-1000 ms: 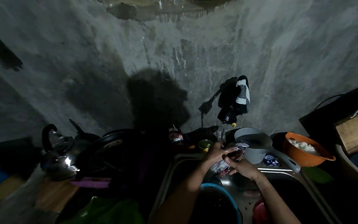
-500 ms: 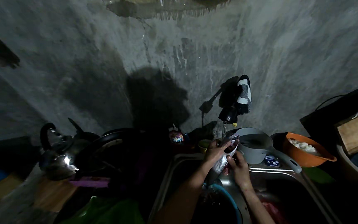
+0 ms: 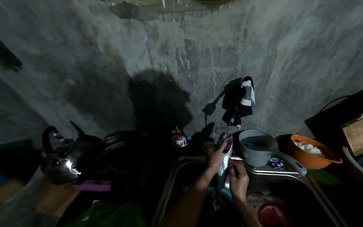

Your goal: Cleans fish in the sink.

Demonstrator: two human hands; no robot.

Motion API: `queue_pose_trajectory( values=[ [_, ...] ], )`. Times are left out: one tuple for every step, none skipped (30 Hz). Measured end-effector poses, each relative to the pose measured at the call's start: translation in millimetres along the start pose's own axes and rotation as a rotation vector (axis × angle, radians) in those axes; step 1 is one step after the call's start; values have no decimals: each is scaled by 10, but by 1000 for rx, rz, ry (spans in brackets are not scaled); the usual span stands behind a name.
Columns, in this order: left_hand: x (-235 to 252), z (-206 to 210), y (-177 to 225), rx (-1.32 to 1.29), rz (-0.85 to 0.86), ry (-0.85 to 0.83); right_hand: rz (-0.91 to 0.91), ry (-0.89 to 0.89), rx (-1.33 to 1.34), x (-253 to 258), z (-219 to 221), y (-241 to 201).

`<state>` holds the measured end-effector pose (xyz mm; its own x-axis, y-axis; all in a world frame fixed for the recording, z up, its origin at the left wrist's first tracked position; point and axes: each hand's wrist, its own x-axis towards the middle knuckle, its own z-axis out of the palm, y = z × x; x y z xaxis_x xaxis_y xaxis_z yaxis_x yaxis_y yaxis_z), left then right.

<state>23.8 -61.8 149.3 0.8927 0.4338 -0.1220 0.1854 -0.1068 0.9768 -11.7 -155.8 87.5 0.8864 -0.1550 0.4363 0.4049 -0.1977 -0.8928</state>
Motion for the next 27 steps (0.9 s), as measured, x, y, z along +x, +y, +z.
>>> queue_pose_trajectory(
  values=[
    [11,-2,-19,-26,-8,11,-17,-12,-18,-24,-1,-17],
    [18,-7,-33,-38,-13,15,-21,-28,-34,-45,-2,-31],
    [32,-5,-54,-43,-13,26,-25,-43,-47,-63,0,-37],
    [49,-1,-75,-54,-16,37,-30,-55,-48,-76,6,-32],
    [68,2,-100,-66,-20,45,-33,-71,-43,-90,10,-19],
    [82,6,-116,-86,-29,45,-36,-92,-39,-102,16,4],
    [95,11,-127,-110,-41,42,-37,-116,-38,-115,25,27],
    [105,17,-138,-134,-55,42,-34,-149,-46,-131,31,47],
    [105,20,-141,-157,-75,41,-30,-182,-55,-144,38,75],
    [107,20,-141,-173,-91,35,-22,-209,-61,-147,41,99],
    [107,19,-142,-189,-102,36,-14,-234,-62,-139,38,116],
    [111,15,-147,-198,-105,38,1,-266,-62,-117,24,125],
    [119,7,-151,-205,-109,42,16,-303,-63,-82,6,132],
    [123,-2,-153,-211,-111,48,21,-338,-64,-44,-12,140],
    [126,-8,-152,-213,-113,56,25,-376,-63,-2,-33,138],
    [128,-11,-148,-213,-109,63,28,-411,-55,41,-50,137],
    [127,-19,-149,-213,-104,59,34,-450,-45,83,-70,129],
    [129,-21,-156,-209,-100,57,43,-488,-36,123,-92,116],
    [127,-20,-162,-199,-97,58,61,-529,-25,166,-116,95],
    [120,-23,-161,-185,-99,52,88,-573,-16,213,-143,69],
    [111,-29,-155,-176,-101,44,104,-597,-8,253,-155,56],
    [100,-36,-151,-175,-100,39,105,-605,3,279,-160,55],
    [89,-38,-143,-175,-98,37,97,-599,16,294,-164,58],
    [79,-36,-130,-173,-93,39,86,-587,27,303,-163,70],
    [64,-41,-108,-169,-92,33,83,-579,30,307,-162,81],
    [52,-47,-92,-164,-88,29,88,-572,30,302,-159,87],
    [49,-50,-87,-159,-77,28,93,-567,24,295,-157,90]
  ],
)
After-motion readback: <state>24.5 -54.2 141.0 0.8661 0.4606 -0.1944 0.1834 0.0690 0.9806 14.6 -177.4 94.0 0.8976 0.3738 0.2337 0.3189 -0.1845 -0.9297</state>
